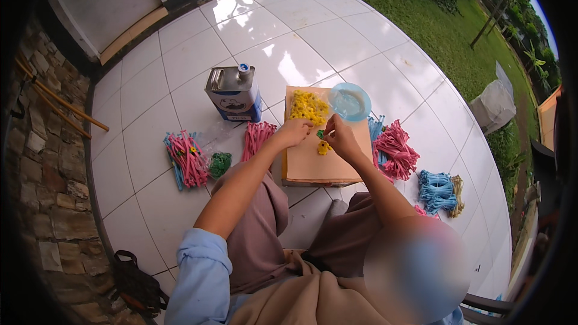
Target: The person organizes small yellow and green decorative shoe components on a cardboard surface, picks them up, and handles a large metal container of adhesive.
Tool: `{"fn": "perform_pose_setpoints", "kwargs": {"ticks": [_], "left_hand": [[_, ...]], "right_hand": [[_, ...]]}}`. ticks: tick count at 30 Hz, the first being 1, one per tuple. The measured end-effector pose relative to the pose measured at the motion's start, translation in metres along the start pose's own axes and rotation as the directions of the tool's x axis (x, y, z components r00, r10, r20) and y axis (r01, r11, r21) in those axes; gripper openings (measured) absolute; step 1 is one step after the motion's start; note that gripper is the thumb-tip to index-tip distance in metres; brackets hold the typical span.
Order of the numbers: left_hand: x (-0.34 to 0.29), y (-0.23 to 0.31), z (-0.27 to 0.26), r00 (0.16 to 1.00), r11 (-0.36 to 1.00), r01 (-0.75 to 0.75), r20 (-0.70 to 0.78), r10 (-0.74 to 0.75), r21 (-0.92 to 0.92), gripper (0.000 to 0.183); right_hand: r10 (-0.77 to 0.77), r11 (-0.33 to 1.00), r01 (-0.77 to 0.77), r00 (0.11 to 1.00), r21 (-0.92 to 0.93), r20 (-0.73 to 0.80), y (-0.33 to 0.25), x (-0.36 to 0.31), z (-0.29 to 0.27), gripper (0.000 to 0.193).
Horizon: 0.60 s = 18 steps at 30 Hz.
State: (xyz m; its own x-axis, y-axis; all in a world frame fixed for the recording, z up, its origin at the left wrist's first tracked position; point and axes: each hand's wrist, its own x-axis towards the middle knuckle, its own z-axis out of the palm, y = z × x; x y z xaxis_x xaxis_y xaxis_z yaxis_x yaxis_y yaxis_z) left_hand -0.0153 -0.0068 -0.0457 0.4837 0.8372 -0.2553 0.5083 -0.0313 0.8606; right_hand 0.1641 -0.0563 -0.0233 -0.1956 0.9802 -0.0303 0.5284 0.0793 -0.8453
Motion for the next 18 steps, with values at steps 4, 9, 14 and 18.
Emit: {"fn": "perform_pose_setpoints", "kwargs": {"ticks": [4, 9, 14, 18], "left_hand": [[-0.015, 0.036, -0.001, 0.995, 0.991, -0.039, -0.095, 0.027, -0.129, 0.034], [-0.031, 0.056, -0.012, 0.999, 0.84, -0.041, -0.025, 0.032, -0.541, 0.041], [-0.044, 0.069, -0.013, 0.998, 0.781, -0.067, -0.056, 0.042, -0.621, 0.035], [-0.051, 0.074, -0.018, 0.991, 0.802, -0.13, -0.087, 0.097, -0.583, 0.029]], "right_hand": [[-0.018, 0.959, 0.063, 0.986, 0.276, -0.163, -0.016, 0.003, -0.011, 0.036], [-0.141, 0.902, 0.182, 0.981, 0.392, -0.134, -0.029, 0.003, -0.013, 0.039], [-0.186, 0.811, 0.207, 0.978, 0.547, -0.095, -0.032, 0.002, -0.022, 0.042], [-0.154, 0.787, 0.134, 0.988, 0.603, -0.019, -0.045, -0.005, -0.034, 0.043]]}}
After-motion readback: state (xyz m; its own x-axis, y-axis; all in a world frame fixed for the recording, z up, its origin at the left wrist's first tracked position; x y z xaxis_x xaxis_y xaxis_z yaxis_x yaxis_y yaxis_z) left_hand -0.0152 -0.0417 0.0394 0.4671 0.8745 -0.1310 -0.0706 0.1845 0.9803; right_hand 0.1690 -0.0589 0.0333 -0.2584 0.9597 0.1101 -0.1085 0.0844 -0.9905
